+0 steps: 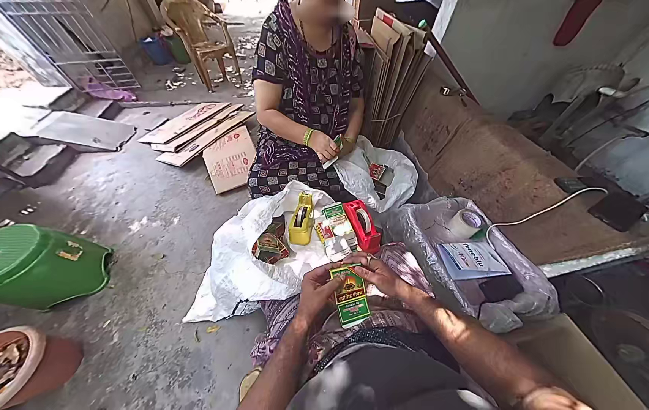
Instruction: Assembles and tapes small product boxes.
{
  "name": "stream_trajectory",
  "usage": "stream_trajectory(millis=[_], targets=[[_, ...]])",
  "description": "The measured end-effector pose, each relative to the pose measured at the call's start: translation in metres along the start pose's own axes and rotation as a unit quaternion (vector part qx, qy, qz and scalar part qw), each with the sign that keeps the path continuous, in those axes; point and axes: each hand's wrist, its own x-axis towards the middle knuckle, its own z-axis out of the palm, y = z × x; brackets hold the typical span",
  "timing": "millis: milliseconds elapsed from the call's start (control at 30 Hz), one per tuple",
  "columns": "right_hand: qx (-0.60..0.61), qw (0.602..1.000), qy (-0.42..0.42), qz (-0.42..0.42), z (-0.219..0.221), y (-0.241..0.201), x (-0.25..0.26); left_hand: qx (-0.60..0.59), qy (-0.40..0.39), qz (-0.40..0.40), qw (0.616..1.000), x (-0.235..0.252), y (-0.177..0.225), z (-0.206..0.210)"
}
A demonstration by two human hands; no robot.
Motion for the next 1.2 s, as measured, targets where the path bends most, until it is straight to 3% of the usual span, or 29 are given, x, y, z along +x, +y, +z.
stream_trajectory(millis=[67,133,200,333,500,733,1000,1200], targets=[[-0.008,0.993,0.114,0.044,-0.011,0.006,0.008,0.033,0.071,0.019,0.997,-0.001,-0.003,0.001],[-0.027,0.951,0.289,0.107,-0.030,0.024,0.020,0.055,0.139,0.033,0.988,0.000,-0.003,0.003],[-0.079,0.904,0.381,0.178,-0.058,0.050,0.032,0.074,0.183,0.052,0.979,0.001,-0.004,0.003],[-0.057,0.899,0.304,0.310,-0.092,0.074,0.044,0.080,0.178,0.046,0.980,0.001,-0.003,0.004],[-0.020,0.919,0.262,0.293,-0.093,0.079,0.059,0.097,0.134,0.042,0.985,-0.001,-0.007,0.006],[0.139,0.885,0.352,0.273,-0.089,0.066,0.053,0.106,0.155,0.067,0.980,-0.002,-0.011,0.006],[-0.003,0.939,0.250,0.236,-0.086,0.077,0.024,0.127,0.157,0.060,0.978,-0.002,-0.012,0.007],[-0.193,0.924,0.226,0.239,-0.086,0.099,0.021,0.143,0.154,0.083,0.974,-0.003,-0.013,0.007]])
